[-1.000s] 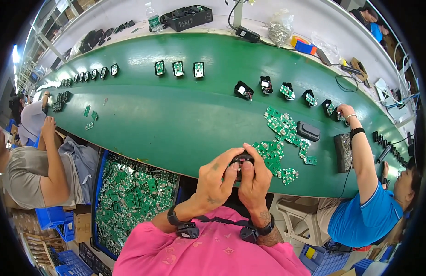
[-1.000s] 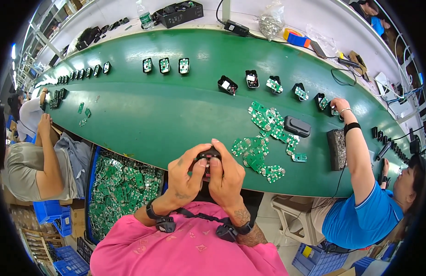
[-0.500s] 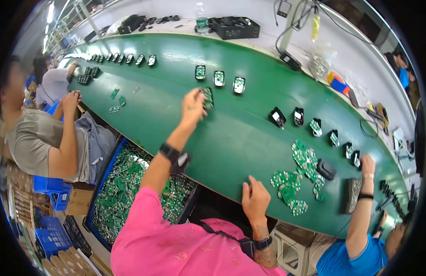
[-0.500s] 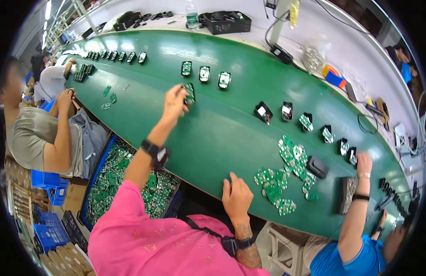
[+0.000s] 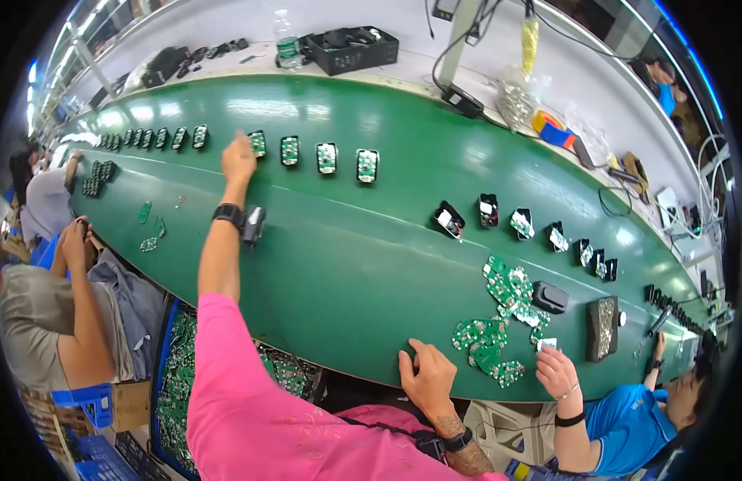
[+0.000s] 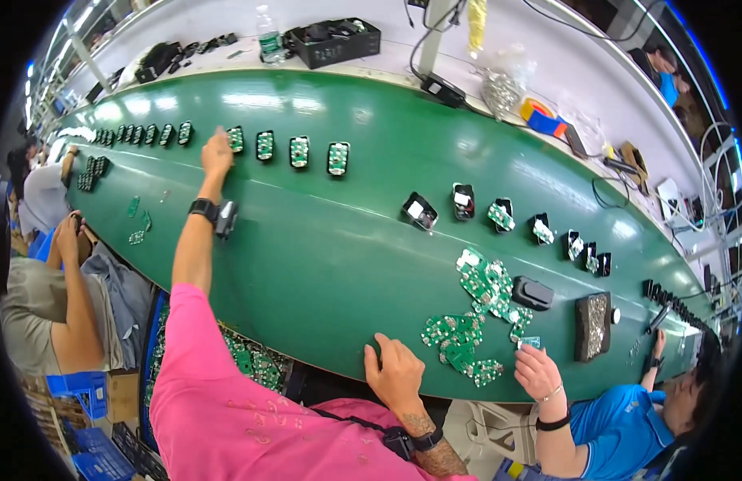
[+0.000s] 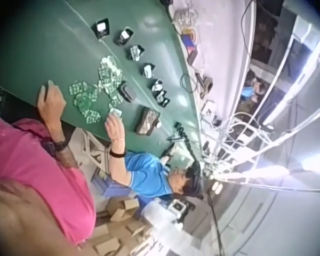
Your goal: Assembling printed circuit boards into black plastic housings on a production line.
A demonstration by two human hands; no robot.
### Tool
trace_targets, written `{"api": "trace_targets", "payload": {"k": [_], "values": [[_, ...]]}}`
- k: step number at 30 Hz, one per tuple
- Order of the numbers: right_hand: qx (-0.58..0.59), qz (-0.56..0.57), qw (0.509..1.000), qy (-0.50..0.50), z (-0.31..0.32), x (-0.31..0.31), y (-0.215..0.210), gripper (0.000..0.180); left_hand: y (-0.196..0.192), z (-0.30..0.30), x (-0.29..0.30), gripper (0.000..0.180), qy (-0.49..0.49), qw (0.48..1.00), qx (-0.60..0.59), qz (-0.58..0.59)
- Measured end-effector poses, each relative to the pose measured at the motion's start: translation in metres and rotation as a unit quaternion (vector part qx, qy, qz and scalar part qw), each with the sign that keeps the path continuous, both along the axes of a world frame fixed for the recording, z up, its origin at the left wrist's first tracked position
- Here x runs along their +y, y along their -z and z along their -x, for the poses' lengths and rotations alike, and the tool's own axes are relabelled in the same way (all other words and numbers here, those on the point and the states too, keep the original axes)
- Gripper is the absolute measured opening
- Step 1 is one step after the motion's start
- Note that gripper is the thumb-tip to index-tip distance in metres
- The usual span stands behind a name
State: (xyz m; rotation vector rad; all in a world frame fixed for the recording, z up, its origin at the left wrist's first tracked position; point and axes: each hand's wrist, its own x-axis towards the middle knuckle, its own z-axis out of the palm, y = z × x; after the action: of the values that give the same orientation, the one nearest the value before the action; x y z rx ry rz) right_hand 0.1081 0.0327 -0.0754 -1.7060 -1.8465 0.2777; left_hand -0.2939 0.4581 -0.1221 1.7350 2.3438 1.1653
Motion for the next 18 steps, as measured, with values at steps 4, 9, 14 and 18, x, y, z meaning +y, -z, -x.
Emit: {"api": "trace_targets", "payload": {"k": [4, 9, 14, 18], "values": [[0.009, -0.023, 0.999, 0.023, -0.001, 0.005, 0.000, 0.022, -0.045, -0.088, -0.041, 0.053, 0.121, 0.988, 0.014, -0.094], [0.038, -0.053, 0.998, 0.003, -0.003, 0.001, 0.002, 0.021, -0.101, -0.273, -0.165, 0.097, 0.458, 0.865, 0.109, 0.173], [0.132, 0.013, 0.991, -0.006, -0.007, -0.005, -0.005, 0.015, -0.054, -0.315, -0.143, 0.059, 0.473, 0.877, -0.009, 0.083], [0.081, -0.060, 0.995, 0.020, -0.045, -0.013, -0.027, 0.016, -0.068, -0.302, -0.164, 0.056, 0.503, 0.860, -0.053, 0.066]]}}
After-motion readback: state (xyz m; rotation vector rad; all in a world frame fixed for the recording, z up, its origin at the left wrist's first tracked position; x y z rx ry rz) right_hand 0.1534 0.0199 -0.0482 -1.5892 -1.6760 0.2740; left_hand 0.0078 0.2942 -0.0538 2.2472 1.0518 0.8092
